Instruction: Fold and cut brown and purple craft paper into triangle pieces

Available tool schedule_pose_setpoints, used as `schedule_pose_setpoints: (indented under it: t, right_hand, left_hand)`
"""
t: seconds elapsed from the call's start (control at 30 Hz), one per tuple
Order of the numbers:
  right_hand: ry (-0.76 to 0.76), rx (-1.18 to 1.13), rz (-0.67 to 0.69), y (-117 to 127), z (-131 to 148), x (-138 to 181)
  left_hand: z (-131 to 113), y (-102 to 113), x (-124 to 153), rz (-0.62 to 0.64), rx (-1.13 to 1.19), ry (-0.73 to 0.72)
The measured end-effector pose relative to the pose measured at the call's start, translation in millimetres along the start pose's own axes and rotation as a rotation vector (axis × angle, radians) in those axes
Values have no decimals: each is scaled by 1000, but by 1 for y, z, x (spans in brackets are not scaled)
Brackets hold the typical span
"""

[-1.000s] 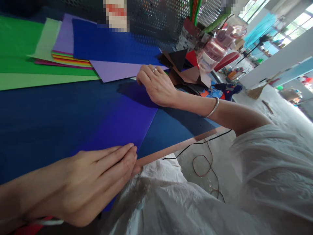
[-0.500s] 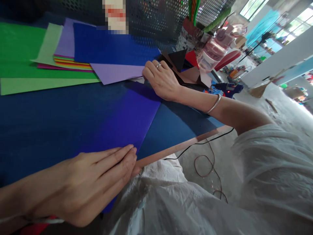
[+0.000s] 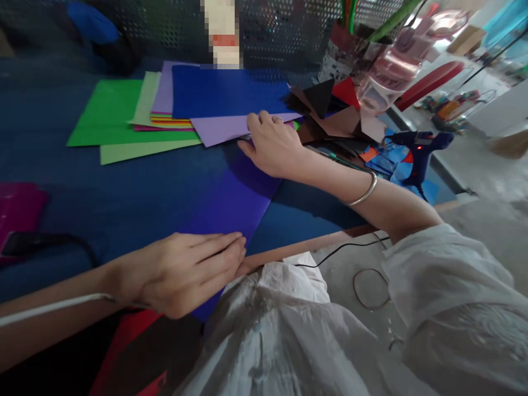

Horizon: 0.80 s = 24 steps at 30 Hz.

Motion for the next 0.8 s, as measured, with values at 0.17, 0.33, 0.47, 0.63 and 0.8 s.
schedule_pose_setpoints:
  t: [0.17, 0.33, 0.47, 0.63, 0.8]
  right_hand:
    - [12, -140, -146, -25, -25, 4]
    - [-65, -154, -22, -8, -36, -11]
    - [-107, -150, 2, 6, -35, -27]
    - [-188, -5, 77, 10, -40, -31]
    - [-10, 75, -53, 29, -3, -19]
  left_hand:
    - [-1, 1, -6, 2, -32, -10]
    - [1, 2, -5, -68, 12, 22]
    - [12, 0, -8, -21, -14, -7]
    - [39, 1, -22, -36, -105, 53]
    - [48, -2, -23, -52, -141, 126]
Point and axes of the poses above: each hand's wrist, its own x-axis away from the middle knuckle, its own y-axis out of the back of the hand, z = x × y, the point moved 8 cm from there along -x, towards the middle knuckle, and after that the axes turned 13 degrees about -z, right-handed, at the moved point
